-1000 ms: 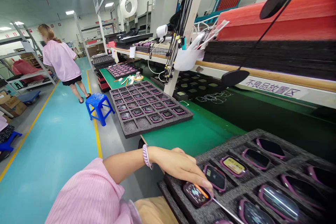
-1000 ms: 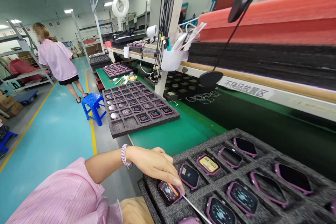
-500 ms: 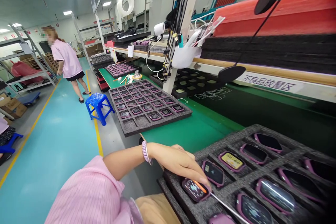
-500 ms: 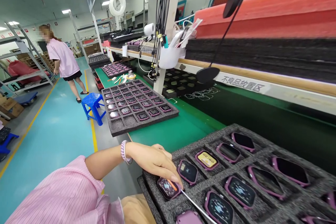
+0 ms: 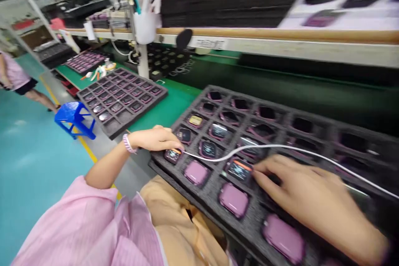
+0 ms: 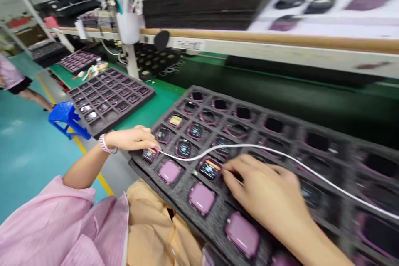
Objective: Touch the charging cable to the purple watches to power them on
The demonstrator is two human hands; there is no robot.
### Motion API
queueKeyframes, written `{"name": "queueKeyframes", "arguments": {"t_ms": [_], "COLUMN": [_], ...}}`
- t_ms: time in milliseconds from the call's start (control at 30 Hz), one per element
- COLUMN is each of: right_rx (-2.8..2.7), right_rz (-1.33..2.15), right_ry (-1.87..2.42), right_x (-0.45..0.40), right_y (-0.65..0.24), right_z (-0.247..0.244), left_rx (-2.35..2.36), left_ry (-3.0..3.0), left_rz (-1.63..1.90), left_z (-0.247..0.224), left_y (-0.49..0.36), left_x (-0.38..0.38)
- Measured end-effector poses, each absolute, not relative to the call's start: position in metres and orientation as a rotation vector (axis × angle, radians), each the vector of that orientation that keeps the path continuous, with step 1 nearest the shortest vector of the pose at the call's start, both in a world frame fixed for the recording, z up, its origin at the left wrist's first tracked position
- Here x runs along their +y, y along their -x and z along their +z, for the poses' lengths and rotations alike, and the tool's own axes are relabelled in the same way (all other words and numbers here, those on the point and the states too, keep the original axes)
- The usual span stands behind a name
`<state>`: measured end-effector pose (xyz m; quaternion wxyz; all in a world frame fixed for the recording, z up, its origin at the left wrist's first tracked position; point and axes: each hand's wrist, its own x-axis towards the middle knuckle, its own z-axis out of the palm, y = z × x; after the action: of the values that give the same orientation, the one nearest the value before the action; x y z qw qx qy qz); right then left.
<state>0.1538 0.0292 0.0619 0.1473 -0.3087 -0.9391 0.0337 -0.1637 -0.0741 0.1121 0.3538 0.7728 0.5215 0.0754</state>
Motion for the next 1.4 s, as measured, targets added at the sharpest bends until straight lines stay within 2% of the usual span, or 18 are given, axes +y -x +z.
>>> {"name": "queueKeyframes", "arguments": {"t_ms": [133, 433, 567, 633, 700, 767, 867, 1067, 1167, 1267, 1400], "right_rx": [-2.739, -2.733, -2.700, -2.679, -2.681, -2.692, -2.601, -2.371, -2.334, -2.412, -2.454], "right_rz": [0.209, 0.217, -0.122, -0.339, -0.411, -0.323, -0.119, 0.237, 0.301, 0.306, 0.247], "right_ry": [1.124, 1.163, 1.224, 1.255, 1.252, 1.179, 1.069, 1.319, 1.435, 1.372, 1.307], "right_x": [0.024, 0.016, 0.006, -0.001, -0.008, -0.016, -0.032, -0.081, -0.095, -0.098, -0.100], "right_y": [-0.159, -0.149, -0.146, -0.155, -0.176, -0.208, -0.262, -0.327, -0.336, -0.341, -0.341], "right_z": [0.064, 0.084, 0.098, 0.106, 0.113, 0.117, 0.119, 0.123, 0.114, 0.097, 0.088], "left_rx": [1.341, 1.361, 1.465, 1.707, 1.894, 1.816, 1.575, 1.441, 1.369, 1.304, 1.391], "left_ry": [-2.044, -2.029, -1.933, -1.994, -2.103, -2.159, -2.208, -2.665, -2.879, -2.937, -2.758], "left_rz": [0.189, 0.131, 0.147, 0.235, 0.382, 0.470, 0.419, 0.264, 0.116, 0.041, 0.192], "left_z": [0.112, 0.122, 0.131, 0.134, 0.135, 0.131, 0.118, 0.108, 0.115, 0.119, 0.120], "left_y": [0.169, 0.169, 0.164, 0.155, 0.141, 0.125, 0.105, 0.099, 0.098, 0.094, 0.098], "left_x": [-0.068, -0.064, -0.066, -0.074, -0.085, -0.096, -0.107, -0.101, -0.091, -0.084, -0.074]}}
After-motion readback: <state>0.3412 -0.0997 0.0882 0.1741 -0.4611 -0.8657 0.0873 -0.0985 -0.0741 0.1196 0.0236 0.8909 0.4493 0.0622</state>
